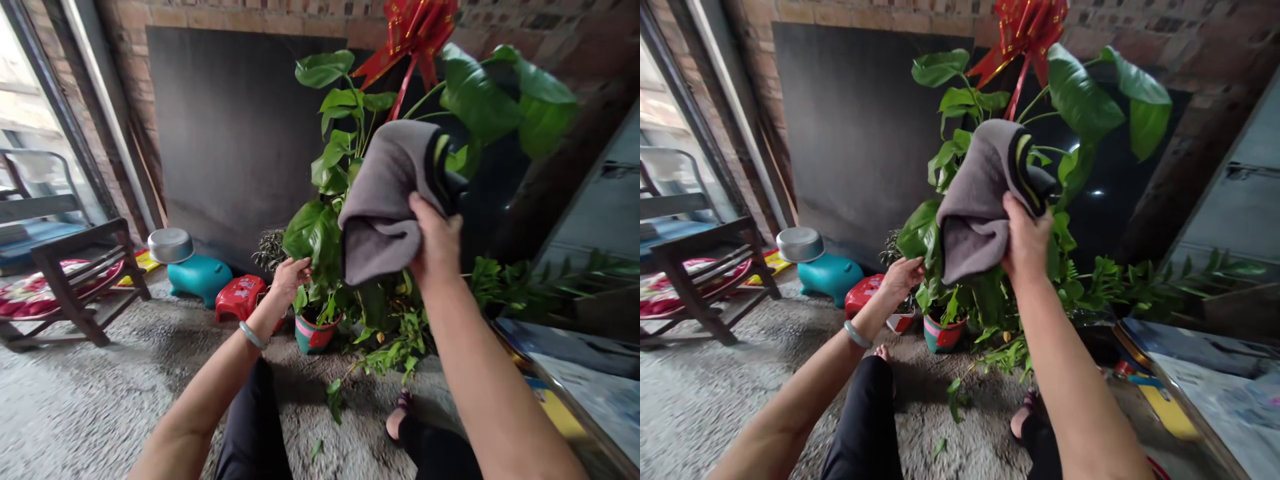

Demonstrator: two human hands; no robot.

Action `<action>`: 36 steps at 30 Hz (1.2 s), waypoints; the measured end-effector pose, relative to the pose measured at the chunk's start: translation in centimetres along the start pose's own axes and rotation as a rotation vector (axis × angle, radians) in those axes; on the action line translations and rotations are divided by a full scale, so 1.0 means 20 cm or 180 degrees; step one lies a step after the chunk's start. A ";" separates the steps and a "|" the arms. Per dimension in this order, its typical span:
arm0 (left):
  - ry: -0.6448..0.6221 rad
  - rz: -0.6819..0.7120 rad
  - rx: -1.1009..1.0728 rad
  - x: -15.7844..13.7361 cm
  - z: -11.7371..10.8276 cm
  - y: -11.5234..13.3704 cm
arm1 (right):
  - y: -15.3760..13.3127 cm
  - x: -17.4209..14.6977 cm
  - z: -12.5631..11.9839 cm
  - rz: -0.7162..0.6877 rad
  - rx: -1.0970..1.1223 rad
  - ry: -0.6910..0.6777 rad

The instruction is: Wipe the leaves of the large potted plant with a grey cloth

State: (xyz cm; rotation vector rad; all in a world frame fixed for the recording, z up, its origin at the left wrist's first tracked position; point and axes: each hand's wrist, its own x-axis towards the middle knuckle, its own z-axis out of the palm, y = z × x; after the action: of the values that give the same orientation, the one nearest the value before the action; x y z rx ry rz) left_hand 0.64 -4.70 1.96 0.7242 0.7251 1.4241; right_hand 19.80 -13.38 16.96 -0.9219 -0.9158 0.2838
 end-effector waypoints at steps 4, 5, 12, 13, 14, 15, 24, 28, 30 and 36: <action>0.0189 0.0035 0.0258 -0.05 0.03 -0.08 | 0.23 -0.01 0.13 0.0179 -0.1087 -0.0988; 0.0221 0.0034 0.0295 -0.06 0.02 -0.10 | 0.27 -0.03 0.11 0.0104 -0.1468 -0.1384; 0.0317 -0.0136 0.0243 -0.05 -0.01 -0.14 | 0.12 0.03 -0.10 -0.1637 -0.1649 -0.0993; 0.0290 -0.0161 0.0210 -0.05 0.01 -0.15 | 0.10 0.04 -0.07 -0.1783 -0.1654 -0.0802; 0.0261 -0.0184 0.0187 -0.05 0.03 -0.16 | 0.11 0.04 -0.03 -0.1872 -0.1720 -0.0724; 0.0227 -0.0212 0.0176 -0.05 0.04 -0.18 | 0.13 0.02 0.00 -0.1899 -0.1848 -0.0800; 0.0012 -0.0700 0.0718 -0.46 -0.23 -0.45 | 0.63 -0.64 -0.35 -0.0287 -0.2102 -0.1858; -0.0514 -0.0676 0.0553 -0.72 -0.24 -0.61 | 0.69 -0.88 -0.56 0.0579 -0.2071 -0.1365; -0.0513 -0.0666 0.0452 -0.78 -0.17 -0.67 | 0.67 -0.99 -0.62 0.0576 -0.1965 -0.1448; -0.0165 -0.0860 0.0642 -0.83 0.10 -0.73 | 0.56 -1.09 -0.77 0.0834 -0.0892 -0.1692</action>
State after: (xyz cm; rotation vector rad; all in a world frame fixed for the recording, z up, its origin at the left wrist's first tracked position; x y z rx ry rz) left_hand 10.64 -21.67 -8.45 0.7833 0.8989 1.0936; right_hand 20.33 -27.76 -8.16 -1.2585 -1.3463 0.6583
